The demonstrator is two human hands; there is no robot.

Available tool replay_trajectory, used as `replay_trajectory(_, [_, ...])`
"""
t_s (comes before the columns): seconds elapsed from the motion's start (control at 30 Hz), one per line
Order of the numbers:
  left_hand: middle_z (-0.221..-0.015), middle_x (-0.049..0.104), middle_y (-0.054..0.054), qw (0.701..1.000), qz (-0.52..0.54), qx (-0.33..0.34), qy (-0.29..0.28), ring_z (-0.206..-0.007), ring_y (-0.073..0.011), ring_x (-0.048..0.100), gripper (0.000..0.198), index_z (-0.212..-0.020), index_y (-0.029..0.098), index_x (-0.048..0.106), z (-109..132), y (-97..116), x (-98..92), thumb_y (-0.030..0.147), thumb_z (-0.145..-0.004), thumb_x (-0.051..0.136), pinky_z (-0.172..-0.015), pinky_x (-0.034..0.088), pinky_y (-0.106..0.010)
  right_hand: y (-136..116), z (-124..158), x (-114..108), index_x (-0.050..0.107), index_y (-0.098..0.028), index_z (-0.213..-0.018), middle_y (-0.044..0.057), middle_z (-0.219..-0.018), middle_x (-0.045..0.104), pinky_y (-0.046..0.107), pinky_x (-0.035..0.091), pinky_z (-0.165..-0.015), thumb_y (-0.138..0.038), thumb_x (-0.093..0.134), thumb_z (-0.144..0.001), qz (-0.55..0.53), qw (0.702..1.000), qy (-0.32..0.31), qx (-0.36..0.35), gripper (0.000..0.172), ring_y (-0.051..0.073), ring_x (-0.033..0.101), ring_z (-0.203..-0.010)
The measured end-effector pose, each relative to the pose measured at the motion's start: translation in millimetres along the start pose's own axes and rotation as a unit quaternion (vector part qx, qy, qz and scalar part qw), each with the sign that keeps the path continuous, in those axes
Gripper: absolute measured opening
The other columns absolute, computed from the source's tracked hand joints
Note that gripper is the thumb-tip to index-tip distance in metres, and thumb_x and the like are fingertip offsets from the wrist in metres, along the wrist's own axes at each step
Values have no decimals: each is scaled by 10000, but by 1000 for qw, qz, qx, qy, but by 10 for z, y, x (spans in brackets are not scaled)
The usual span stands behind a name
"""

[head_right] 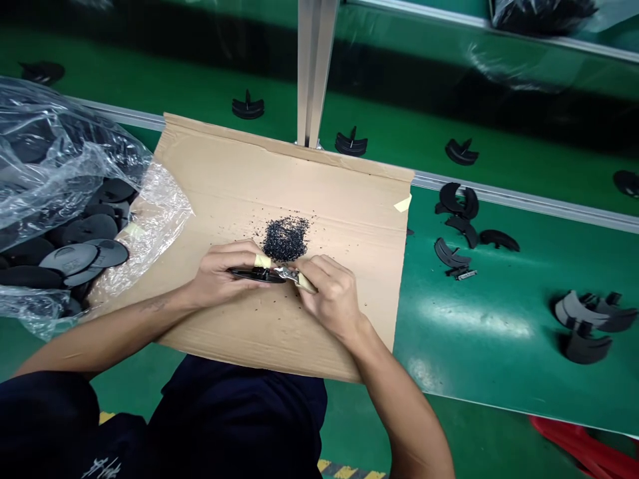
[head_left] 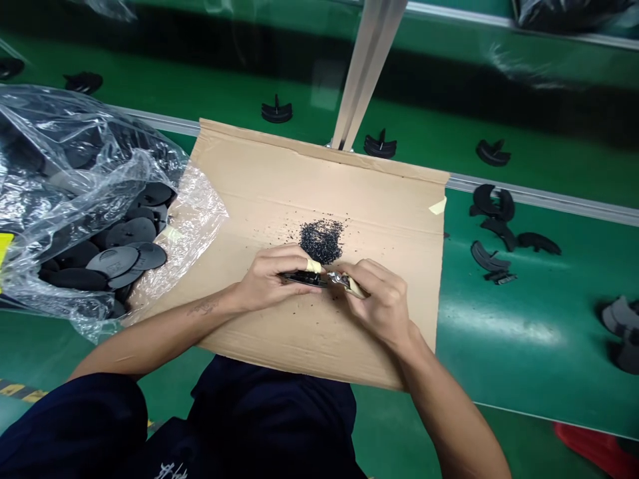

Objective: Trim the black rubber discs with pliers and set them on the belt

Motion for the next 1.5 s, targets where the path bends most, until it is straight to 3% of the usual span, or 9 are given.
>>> replay_trajectory(0.53, [-862,733,-35,996,-81,-13,32,-799,-139,656,187,-1002,180,745,-3,0,-47,326,-893,787,-718,517,-273,45,29,34,734,-165,-1006,38,-738,672,307,450,-593,-75,561,-926,82,997,-2,-7,211,165,592,-658])
replay_trajectory(0.7, [-932,765,-46,988,-25,-126,90,-869,-156,694,189,-1015,193,767,0,-59,-66,339,-896,773,-791,550,-284,98,-10,31,700,-182,-997,46,-750,648,321,427,-634,-102,511,-961,141,990,8,4,209,184,562,-698])
replay_trajectory(0.83, [-1036,774,-60,937,110,-288,164,-962,-183,711,305,-1008,180,759,3,-165,-80,456,-880,756,-877,565,-293,159,-61,58,678,-165,-1009,93,-836,668,347,378,-680,-152,530,-962,258,965,-27,21,156,228,537,-780])
replay_trajectory(0.93, [-1010,765,-56,886,211,-366,193,-941,-191,705,370,-988,171,744,-10,-214,-68,504,-832,782,-866,568,-296,173,-74,73,668,-162,-1038,113,-889,673,348,352,-702,-202,553,-971,280,959,-37,35,138,247,534,-829])
replay_trajectory(1.07, [-976,752,-48,822,328,-420,202,-896,-170,702,365,-978,161,729,-26,-237,-36,422,-755,855,-838,566,-272,153,-78,90,667,-183,-1066,98,-891,672,350,385,-715,-308,596,-982,167,983,-33,66,167,249,564,-836])
replay_trajectory(1.17, [-991,748,-40,806,372,-412,203,-913,-151,698,394,-979,162,712,-28,-233,-13,381,-713,902,-868,563,-253,106,-89,116,663,-210,-1066,58,-877,670,335,436,-691,-425,645,-964,-6,994,-8,107,238,218,591,-783])
replay_trajectory(1.3, [-959,742,-18,840,362,-363,176,-889,-133,700,366,-988,185,684,-17,-219,-25,378,-754,889,-852,575,-247,26,-88,165,656,-213,-976,24,-801,629,316,444,-636,-381,635,-971,-116,987,15,109,169,185,578,-716])
replay_trajectory(1.43, [-997,763,-54,958,156,-223,90,-936,-164,721,222,-1017,181,724,-51,-163,-152,275,-838,817,-871,599,-298,-23,-58,89,643,-207,-970,33,-778,622,330,409,-648,-135,521,-975,3,997,69,-16,142,182,547,-718])
replay_trajectory(1.5, [-1018,765,-68,992,27,-119,27,-962,-173,723,180,-1059,184,738,-68,-124,-187,203,-881,760,-878,605,-318,-43,-38,39,642,-207,-1005,41,-799,651,342,381,-656,-58,510,-946,81,989,92,-83,207,183,536,-729])
Point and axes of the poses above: each hand's wrist, its own z-axis away from the middle knuckle, its own x-axis out of the palm, y = z × x, the point moved 3 cm from there along -z, towards the middle knuckle
